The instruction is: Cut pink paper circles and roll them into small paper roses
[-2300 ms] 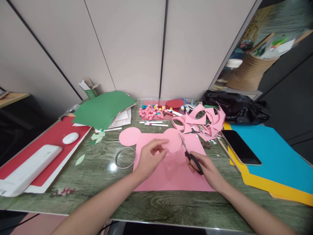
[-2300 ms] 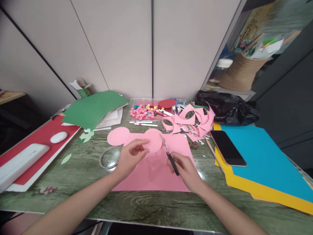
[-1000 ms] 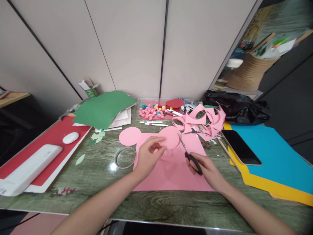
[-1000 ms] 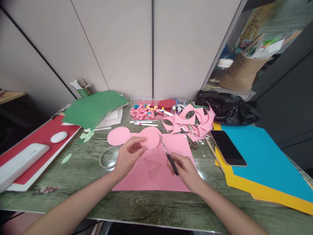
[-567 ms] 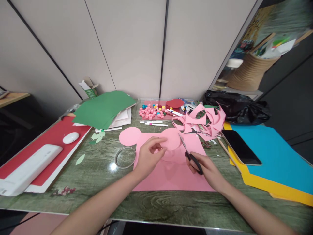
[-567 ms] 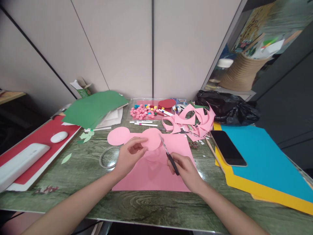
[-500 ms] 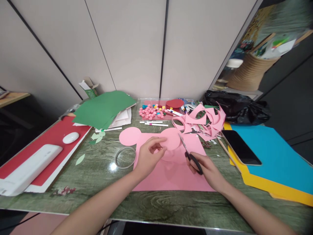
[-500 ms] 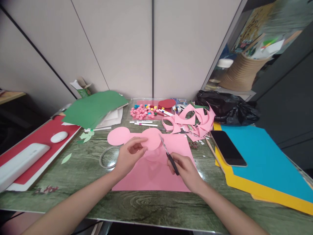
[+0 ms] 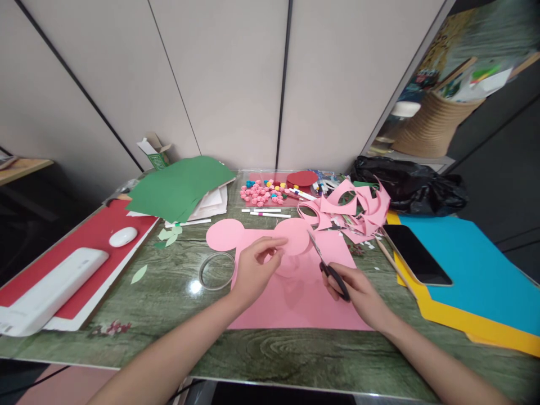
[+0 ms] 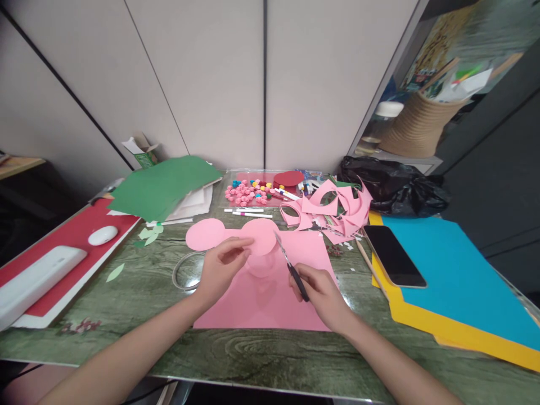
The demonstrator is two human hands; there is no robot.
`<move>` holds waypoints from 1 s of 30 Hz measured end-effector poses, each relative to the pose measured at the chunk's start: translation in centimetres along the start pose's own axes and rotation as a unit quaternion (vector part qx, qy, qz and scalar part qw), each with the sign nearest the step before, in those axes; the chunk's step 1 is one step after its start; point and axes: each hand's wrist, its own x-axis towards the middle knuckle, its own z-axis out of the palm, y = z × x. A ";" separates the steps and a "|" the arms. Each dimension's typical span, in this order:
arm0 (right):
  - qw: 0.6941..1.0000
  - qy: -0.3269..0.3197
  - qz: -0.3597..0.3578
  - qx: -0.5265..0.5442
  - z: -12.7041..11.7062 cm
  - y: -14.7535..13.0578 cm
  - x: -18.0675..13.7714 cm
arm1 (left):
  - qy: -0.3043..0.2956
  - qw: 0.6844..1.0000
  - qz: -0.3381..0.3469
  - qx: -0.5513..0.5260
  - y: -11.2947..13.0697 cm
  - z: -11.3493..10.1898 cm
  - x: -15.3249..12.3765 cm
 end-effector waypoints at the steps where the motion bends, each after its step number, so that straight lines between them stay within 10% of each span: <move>1: 1.000 0.000 0.000 -0.001 0.0 0.0 0.0 | 0.003 1.000 0.002 0.001 0.0 0.0 0.0; 30: 1.000 -0.011 0.007 0.012 0.0 0.0 -0.1 | -0.001 1.000 -0.004 0.005 0.0 0.0 0.1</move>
